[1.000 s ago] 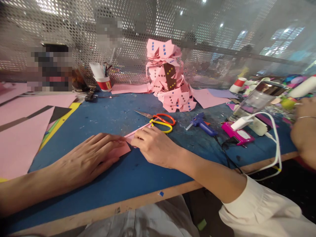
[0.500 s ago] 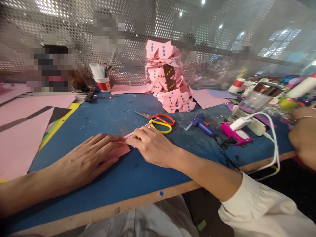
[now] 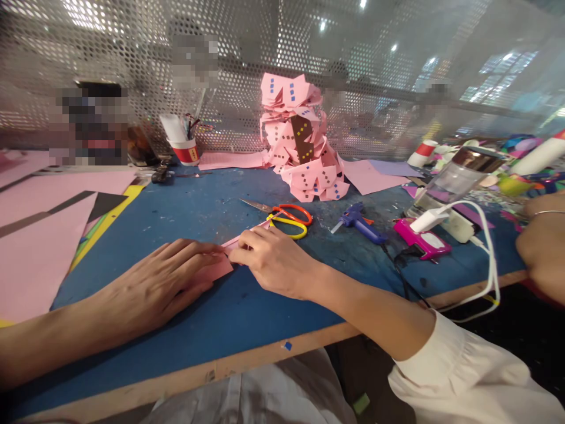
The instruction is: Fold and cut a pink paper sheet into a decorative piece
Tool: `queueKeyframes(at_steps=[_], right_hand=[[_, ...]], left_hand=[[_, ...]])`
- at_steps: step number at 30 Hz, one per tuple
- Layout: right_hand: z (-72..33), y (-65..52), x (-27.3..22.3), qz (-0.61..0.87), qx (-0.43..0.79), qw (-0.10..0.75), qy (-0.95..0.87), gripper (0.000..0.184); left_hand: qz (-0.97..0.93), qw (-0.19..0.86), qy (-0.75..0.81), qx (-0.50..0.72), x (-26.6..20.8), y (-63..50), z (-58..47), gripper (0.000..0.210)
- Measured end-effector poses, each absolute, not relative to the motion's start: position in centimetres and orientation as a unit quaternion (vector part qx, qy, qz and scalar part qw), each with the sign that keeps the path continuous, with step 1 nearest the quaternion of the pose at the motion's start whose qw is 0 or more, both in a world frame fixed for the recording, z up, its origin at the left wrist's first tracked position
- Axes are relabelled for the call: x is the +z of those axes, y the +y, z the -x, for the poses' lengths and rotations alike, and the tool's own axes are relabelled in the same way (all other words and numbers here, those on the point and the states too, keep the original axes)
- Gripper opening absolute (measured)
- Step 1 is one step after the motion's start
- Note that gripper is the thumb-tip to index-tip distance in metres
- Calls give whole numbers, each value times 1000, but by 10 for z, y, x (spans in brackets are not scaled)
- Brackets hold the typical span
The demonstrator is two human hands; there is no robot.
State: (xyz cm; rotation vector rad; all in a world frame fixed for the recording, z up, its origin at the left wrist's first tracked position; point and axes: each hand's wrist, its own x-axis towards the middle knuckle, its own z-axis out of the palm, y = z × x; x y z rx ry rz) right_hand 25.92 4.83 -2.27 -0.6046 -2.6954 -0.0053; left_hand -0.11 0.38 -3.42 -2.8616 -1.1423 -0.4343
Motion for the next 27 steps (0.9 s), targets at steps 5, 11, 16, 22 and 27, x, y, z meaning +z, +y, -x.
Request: queueKeyframes(at_steps=[5, 11, 16, 22, 27], right_hand=[[-262, 48, -21, 207, -7, 189, -960, 28], [-266, 50, -21, 192, -7, 192, -962, 28], [-268, 50, -20, 182, 12, 211, -960, 26], [-267, 51, -21, 204, 46, 237, -949, 30], [-267, 52, -22, 196, 43, 236, -951, 26]], left_hand=[[920, 18, -366, -138, -33, 3, 0, 33], [918, 13, -368, -144, -33, 4, 1, 32], [918, 8, -367, -149, -32, 4, 0, 30], [919, 17, -369, -137, -33, 4, 1, 32], [920, 24, -367, -137, -32, 3, 1, 31]])
